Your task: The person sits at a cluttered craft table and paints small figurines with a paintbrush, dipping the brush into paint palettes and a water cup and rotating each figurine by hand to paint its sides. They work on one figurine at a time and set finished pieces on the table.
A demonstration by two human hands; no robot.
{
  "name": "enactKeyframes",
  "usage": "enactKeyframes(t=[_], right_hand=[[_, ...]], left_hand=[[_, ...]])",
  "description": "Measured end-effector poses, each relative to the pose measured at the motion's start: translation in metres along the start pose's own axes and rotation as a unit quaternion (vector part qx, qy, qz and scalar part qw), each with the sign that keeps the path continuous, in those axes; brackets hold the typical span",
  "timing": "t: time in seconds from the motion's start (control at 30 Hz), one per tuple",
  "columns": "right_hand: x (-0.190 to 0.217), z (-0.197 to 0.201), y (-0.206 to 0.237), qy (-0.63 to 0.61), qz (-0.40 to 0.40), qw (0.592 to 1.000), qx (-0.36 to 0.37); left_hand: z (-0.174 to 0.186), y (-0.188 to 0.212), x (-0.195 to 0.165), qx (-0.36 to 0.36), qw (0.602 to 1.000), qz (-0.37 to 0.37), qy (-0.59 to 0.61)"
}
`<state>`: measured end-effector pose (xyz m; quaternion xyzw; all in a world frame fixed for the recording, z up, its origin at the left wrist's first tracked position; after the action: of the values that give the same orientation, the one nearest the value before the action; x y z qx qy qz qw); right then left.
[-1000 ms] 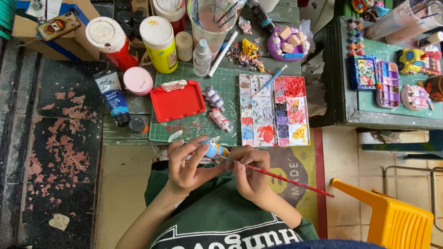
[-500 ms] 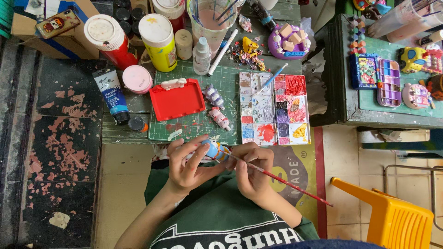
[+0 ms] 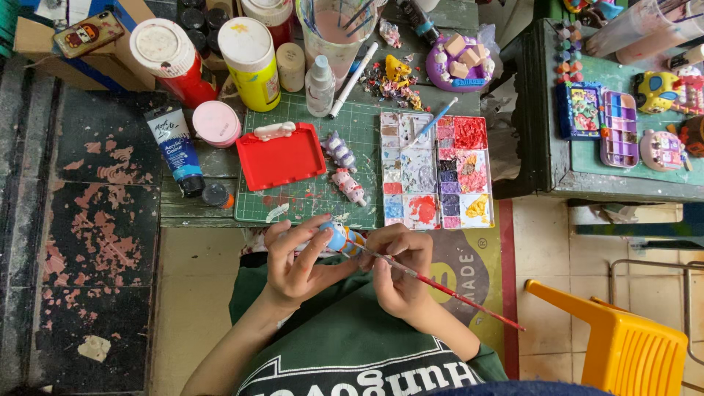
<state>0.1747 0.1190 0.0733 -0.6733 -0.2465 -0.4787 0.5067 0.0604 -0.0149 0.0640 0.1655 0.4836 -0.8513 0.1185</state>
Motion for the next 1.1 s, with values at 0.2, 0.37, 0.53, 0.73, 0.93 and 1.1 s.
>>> enactKeyframes(t=[0.2,0.37,0.53,0.73,0.93,1.1], right_hand=[[-0.0007,0.0007,-0.0002,-0.003,-0.003,1.0,0.002],[-0.0016,0.0019,0.0009,-0.011,-0.016,1.0,0.002],[-0.0019,0.0019,0.0011,-0.006,-0.015,1.0,0.004],[-0.0009,0.0015,0.0007,-0.012,-0.016,1.0,0.003],[-0.0008,0.0015,0.0001,-0.001,-0.02,1.0,0.001],[-0.0011,0.0015,0.0006,-0.002,-0.026,1.0,0.004]], left_hand=[[0.0003,0.001,0.0008,0.005,1.0,0.0,0.003],[0.0001,0.0022,0.0013,0.002,1.0,-0.002,0.009],[-0.001,0.0037,0.002,-0.004,1.0,0.0,0.016],[-0.0016,0.0056,0.0015,0.002,1.0,-0.002,0.006],[-0.0024,0.0049,0.0018,-0.004,1.0,-0.004,0.019],[-0.0007,0.0027,0.0007,0.005,1.0,-0.008,0.009]])
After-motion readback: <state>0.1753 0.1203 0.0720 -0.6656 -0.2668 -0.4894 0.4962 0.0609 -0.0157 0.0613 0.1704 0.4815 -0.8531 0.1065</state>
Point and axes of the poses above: each hand's wrist, its own y-axis away from the middle knuckle, its own z-axis out of the back of the hand, x = y × z, the point moved 5 cm from there along -y, towards the middle knuckle, and after that the axes turned 4 degrees about x, right-handed, at the moved point
